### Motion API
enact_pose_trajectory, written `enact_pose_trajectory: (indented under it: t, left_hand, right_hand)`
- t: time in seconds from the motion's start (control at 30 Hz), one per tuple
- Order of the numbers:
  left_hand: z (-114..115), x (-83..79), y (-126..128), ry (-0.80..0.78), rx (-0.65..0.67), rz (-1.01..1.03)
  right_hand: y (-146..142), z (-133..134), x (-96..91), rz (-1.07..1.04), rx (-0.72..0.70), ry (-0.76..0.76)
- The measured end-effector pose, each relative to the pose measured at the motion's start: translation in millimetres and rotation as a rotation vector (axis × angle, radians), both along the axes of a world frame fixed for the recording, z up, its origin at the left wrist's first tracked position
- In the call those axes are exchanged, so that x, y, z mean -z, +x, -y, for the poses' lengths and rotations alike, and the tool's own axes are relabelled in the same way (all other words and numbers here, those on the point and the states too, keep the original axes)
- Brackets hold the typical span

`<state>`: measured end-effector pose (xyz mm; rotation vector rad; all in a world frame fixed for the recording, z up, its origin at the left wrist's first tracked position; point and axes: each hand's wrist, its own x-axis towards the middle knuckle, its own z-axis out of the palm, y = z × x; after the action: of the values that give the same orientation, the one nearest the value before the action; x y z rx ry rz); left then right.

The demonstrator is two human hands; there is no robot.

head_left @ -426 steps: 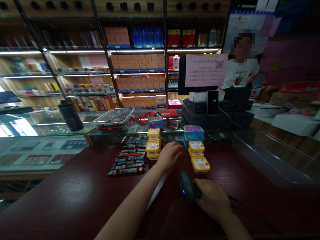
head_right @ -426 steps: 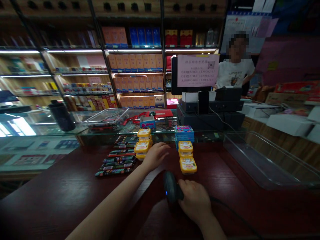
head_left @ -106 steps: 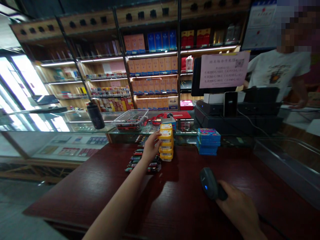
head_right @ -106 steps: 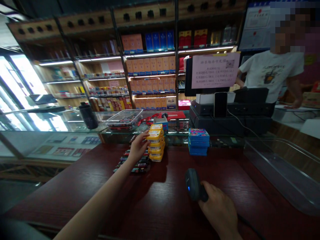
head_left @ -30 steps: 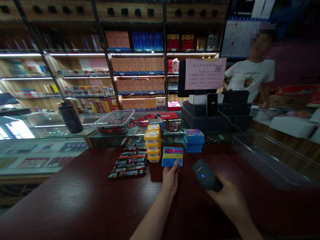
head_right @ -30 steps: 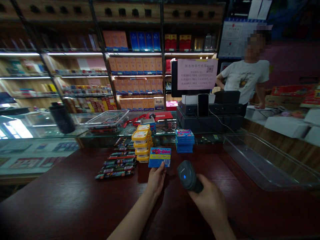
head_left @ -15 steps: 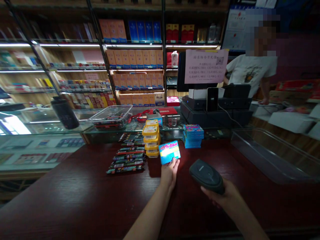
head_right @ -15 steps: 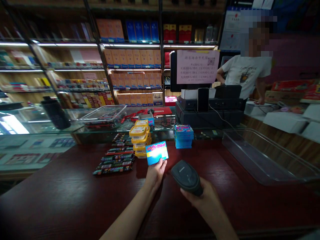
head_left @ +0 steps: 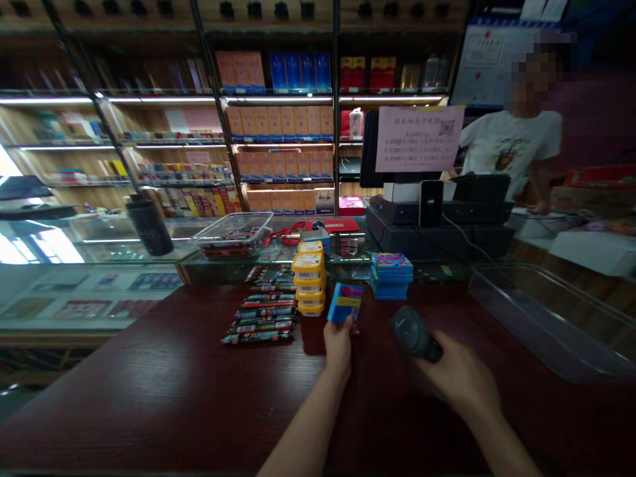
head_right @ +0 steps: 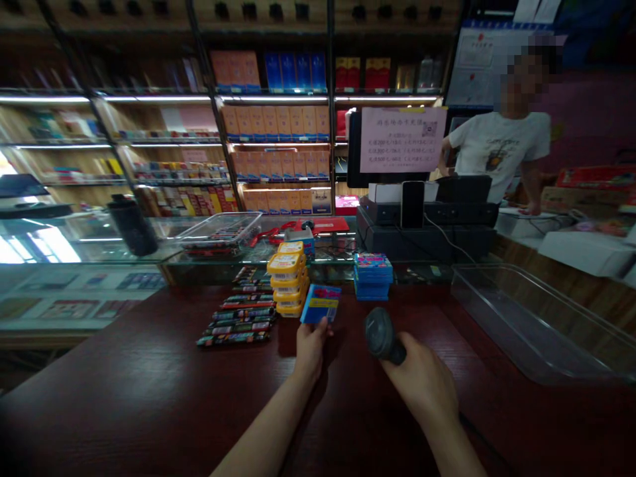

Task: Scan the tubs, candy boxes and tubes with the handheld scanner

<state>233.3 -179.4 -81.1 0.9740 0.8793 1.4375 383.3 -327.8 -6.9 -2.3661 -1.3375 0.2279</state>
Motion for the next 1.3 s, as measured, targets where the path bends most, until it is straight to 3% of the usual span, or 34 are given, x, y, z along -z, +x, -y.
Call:
enact_pose_trajectory:
  t: [0.1,0.17,0.27,0.37,0.6,0.83,0.93,1.07,1.3]
  left_hand:
    - [-7.2,-9.7,-18.1,0.302,-0.22,-0.561]
    - [-7.5,-16.5,-27.2,0.425,-0.27,-0.931]
    - [-2.5,-22.4,-29.2,0.432,-0.253,-1.407]
    - [3.0,-23.5,-23.7,0.415,-0.214,-1.675]
    - [12.3,-34.3,-22.0,0.386,-0.17,-1.819]
    - [27.1,-52.0,-40.8,0.462,0.003,-1.94]
    - [34.2,-47.3,-63.7,0.522,0.009,-1.973]
    - [37.4,-38.2,-88.1,0.51,-0.078,-1.98]
    - [29.2,-25.9,-93.2,0.494,-0.072,-1.865]
  right_hand:
    - [3.4,-12.0,0.3,0.078,0.011,-0.036]
    - [3.4,-16.4,5.8,0.116,0.02,-0.034]
    - [1.8,-17.2,17.4,0.149,0.008,-0.036]
    - [0.6,-14.0,27.3,0.173,-0.033,-0.013]
    - [4.5,-5.4,35.7,0.212,-0.052,0.004]
    - [4.0,-2.3,36.4,0.229,-0.006,0.031]
    - [5.6,-3.8,35.8,0.198,-0.001,-0.005]
    - [9.8,-6.3,33.9,0.119,-0.01,-0.103]
    - [10.1,-5.6,36.5,0.14,-0.027,-0.098]
